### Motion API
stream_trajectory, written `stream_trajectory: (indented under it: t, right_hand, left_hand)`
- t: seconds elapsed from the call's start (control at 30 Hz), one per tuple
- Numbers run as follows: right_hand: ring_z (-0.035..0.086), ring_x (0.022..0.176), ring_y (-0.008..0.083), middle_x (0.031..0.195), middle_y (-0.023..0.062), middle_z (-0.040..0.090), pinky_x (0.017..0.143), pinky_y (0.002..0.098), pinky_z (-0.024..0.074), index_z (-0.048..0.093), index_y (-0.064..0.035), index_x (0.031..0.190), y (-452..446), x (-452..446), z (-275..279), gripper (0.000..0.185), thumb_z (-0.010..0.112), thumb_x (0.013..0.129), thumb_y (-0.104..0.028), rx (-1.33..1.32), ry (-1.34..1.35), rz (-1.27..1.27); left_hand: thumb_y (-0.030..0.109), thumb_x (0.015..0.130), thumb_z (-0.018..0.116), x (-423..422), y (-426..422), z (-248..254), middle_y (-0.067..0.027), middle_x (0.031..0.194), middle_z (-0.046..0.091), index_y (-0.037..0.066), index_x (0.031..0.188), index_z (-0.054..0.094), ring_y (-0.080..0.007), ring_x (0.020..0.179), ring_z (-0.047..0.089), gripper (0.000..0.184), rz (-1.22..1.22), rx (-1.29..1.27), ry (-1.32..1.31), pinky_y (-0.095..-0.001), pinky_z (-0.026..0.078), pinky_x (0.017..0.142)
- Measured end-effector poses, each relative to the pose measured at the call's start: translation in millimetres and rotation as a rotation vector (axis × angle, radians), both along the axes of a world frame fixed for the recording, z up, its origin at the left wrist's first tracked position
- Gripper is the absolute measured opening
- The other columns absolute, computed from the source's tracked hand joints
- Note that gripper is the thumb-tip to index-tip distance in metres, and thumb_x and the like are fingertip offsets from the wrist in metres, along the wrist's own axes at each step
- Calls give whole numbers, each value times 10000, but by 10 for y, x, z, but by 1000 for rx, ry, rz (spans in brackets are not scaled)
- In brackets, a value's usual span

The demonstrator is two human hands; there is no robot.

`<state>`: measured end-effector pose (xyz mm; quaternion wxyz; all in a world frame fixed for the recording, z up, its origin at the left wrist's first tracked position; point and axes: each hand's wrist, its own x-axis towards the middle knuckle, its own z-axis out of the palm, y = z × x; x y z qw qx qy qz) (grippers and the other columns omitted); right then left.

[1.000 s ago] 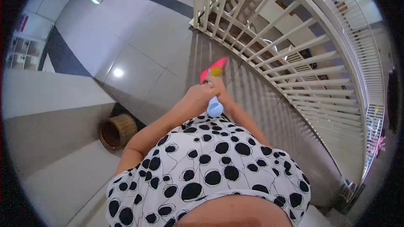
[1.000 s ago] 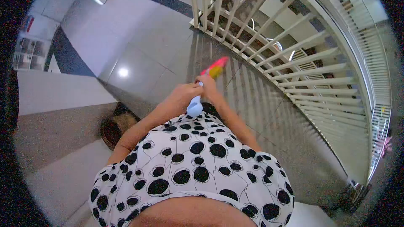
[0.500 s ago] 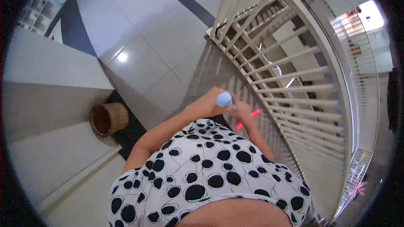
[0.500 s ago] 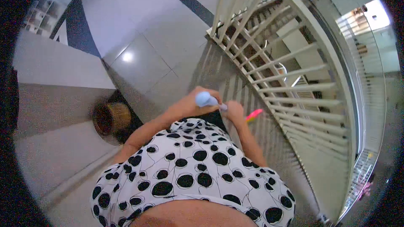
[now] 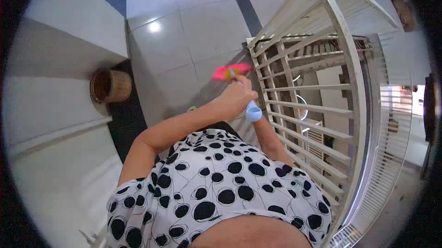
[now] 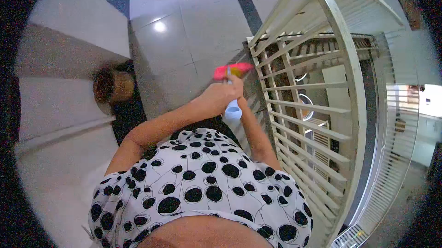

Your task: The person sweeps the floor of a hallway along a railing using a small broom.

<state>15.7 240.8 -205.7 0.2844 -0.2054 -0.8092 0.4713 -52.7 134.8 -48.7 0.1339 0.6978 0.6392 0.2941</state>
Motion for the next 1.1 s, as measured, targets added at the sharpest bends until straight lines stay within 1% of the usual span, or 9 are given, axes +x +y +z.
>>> stream_trajectory:
  t: [0.2,0.3,0.43,0.6,0.7,0.77,0.87,0.97,1.1]
  right_hand:
    - [578,649,240,714,113,575,577,311,440,604,-54,840,-152,-291,426,191,555,680,-146,272,261,-110]
    - [598,703,268,740,118,588,612,342,462,607,-62,838,-179,-139,629,206,589,647,-139,191,-225,159]
    - [595,735,299,779,120,602,629,380,465,617,-87,843,-437,-59,841,223,602,630,-151,325,-345,376]
    - [589,769,317,811,122,612,648,409,469,623,-104,831,-190,-48,51,210,602,634,-172,240,-418,532]
    - [592,766,311,801,110,616,648,416,475,624,-102,813,-124,-19,-131,182,590,650,-175,282,-717,620]
    - [592,763,313,781,114,615,646,423,468,626,-112,807,-287,-59,-107,174,582,648,-169,307,-753,665]
    - [592,757,316,740,122,611,642,435,454,629,-131,795,-553,-335,31,165,566,645,-157,383,-836,734]
    - [592,739,311,735,106,608,646,441,460,615,-150,802,-840,-596,441,163,577,645,-170,484,-794,953]
    - [590,759,302,747,107,603,644,436,466,610,-157,803,-1200,-949,791,167,592,641,-195,521,-735,1076]
  left_hand:
    - [55,678,549,12,-317,154,-123,841,571,49,829,525,-297,796,590,153,58,-133,38,-392,490,626]
    - [45,663,565,98,-712,602,-122,854,574,57,853,531,-296,813,587,194,112,-80,-40,-392,486,653]
    - [34,645,585,23,-1066,618,-130,926,573,72,940,524,-313,844,576,303,223,-88,-222,-384,474,715]
    - [20,640,585,-323,-853,331,-134,1083,550,76,1127,468,-298,953,561,504,221,-80,-596,-345,443,821]
    - [31,662,581,-555,-918,281,-113,1163,527,83,1249,384,-240,1065,517,621,257,-101,-399,-316,405,883]
    - [45,681,576,-798,-1253,293,-96,1172,530,78,1254,403,-191,1137,455,599,337,-166,-890,-301,380,917]
    - [68,704,578,-987,-1624,836,-110,1165,529,77,1163,500,-234,1082,507,466,402,-341,-931,-309,403,898]
    - [84,697,602,-585,-1673,1370,-110,1117,549,93,1073,570,-278,971,558,378,544,-545,-281,-326,446,828]
    - [93,692,609,-591,-2032,1516,-90,877,594,111,983,597,-302,734,577,292,696,-636,39,-381,458,653]
